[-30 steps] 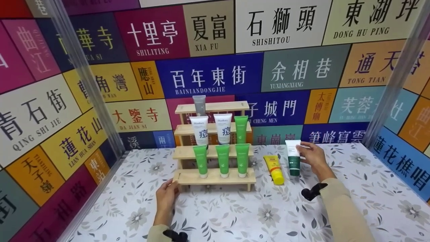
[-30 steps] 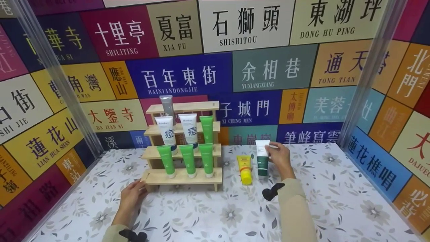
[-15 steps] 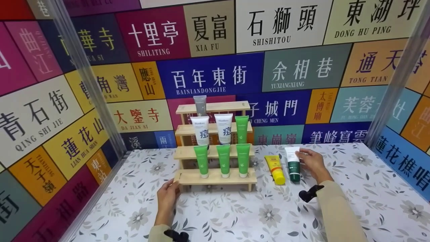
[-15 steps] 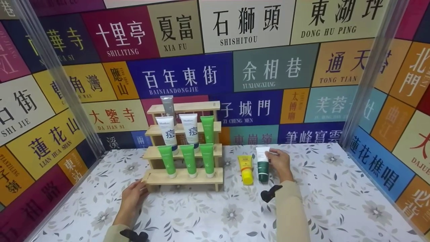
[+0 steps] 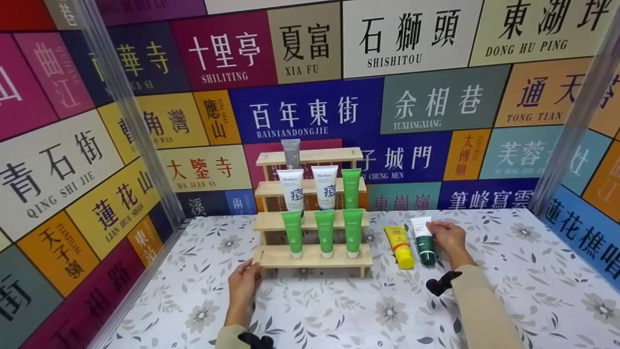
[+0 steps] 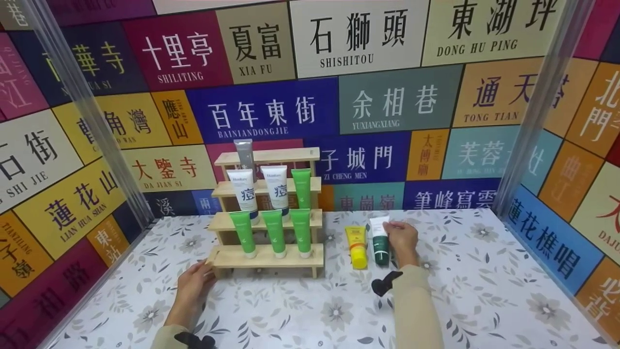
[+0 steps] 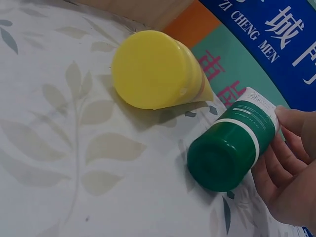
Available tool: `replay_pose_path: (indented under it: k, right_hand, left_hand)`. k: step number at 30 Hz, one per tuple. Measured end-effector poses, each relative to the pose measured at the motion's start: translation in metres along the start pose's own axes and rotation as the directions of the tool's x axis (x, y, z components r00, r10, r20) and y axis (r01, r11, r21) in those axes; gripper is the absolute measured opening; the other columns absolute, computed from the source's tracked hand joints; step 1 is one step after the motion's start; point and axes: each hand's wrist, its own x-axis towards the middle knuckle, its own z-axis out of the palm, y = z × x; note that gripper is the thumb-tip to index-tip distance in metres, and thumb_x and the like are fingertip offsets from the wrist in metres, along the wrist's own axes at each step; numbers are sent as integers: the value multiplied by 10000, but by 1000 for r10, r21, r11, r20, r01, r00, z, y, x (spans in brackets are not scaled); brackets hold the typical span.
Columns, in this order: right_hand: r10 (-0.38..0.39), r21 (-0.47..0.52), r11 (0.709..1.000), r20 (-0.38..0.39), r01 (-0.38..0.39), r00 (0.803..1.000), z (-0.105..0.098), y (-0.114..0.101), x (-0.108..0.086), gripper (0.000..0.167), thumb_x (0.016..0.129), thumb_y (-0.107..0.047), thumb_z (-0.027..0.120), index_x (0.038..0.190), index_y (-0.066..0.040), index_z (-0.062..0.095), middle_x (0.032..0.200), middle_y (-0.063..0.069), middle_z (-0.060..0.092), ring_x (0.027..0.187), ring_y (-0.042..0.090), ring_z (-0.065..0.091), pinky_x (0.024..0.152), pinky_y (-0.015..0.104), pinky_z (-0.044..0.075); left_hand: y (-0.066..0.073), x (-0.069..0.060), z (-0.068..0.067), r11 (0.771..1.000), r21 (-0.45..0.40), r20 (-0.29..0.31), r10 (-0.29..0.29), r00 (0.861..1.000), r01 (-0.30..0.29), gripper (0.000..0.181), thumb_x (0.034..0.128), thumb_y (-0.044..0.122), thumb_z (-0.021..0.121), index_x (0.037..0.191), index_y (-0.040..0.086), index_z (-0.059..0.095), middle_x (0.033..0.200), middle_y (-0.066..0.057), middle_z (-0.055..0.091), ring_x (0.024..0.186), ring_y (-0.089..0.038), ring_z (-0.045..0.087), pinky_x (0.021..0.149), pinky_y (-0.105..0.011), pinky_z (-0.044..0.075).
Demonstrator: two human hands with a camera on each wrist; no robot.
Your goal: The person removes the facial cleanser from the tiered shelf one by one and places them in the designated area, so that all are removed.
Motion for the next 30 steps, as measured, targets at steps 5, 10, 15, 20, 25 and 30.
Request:
replay_pose_path:
  k: [5, 10, 15, 20, 25, 30]
  right_hand:
    - [6, -113, 994, -31, -9, 999, 4, 8, 0, 475, 962, -290, 654, 1358, -36, 592, 1370, 187, 567, 1145, 233, 569, 973, 296, 492]
    - [-25, -162, 987, -48, 17, 999, 7, 13, -1, 412, 956, -226, 655, 1305, -7, 631, 1339, 228, 598, 1260, 336, 529, 1095, 417, 438]
    - [-54, -276, 960, 5, 53, 999, 0, 9, -5, 435, 958, -239, 630, 1299, 31, 623, 1367, 261, 571, 1301, 381, 500, 1124, 447, 413]
    - [28, -311, 950, 131, 14, 991, -10, 3, -5, 528, 970, -262, 610, 1405, 24, 529, 1485, 260, 461, 1364, 365, 455, 1150, 452, 411]
    - [115, -292, 956, 250, -38, 961, -20, 0, -8, 634, 954, -229, 626, 1491, 25, 404, 1546, 251, 382, 1397, 380, 422, 1140, 463, 428]
    - [156, -318, 947, 341, -43, 927, -32, -1, -14, 703, 949, -226, 636, 1536, 7, 326, 1588, 255, 304, 1433, 416, 349, 1167, 521, 383]
  left_hand:
    - [0, -1, 0, 1000, -3, -2, 15, 1000, -15, 416, 946, 126, 635, 1295, -97, 592, 883, -53, 724, 846, -185, 690, 776, -281, 593]
    - [0, -1, -1, 1000, -15, -1, 10, 1000, -10, 417, 941, 123, 642, 1292, -98, 594, 858, -34, 721, 836, -179, 688, 766, -273, 591]
    - [-1, 0, -1, 1000, -15, 6, 25, 1000, -25, 421, 945, 108, 631, 1300, -112, 584, 850, -34, 727, 824, -172, 699, 737, -255, 591]
    - [-1, 0, -2, 999, -8, 9, 35, 999, -35, 433, 949, 101, 618, 1316, -124, 564, 874, -54, 729, 832, -173, 705, 730, -249, 591]
    - [-1, 0, -1, 999, -24, 3, 26, 1000, -26, 443, 946, 101, 627, 1319, -127, 559, 876, -56, 731, 821, -158, 700, 736, -249, 595]
    - [-1, 0, -1, 999, -48, 1, 17, 1000, -17, 444, 938, 102, 642, 1312, -124, 567, 864, -50, 734, 816, -151, 696, 737, -254, 592]
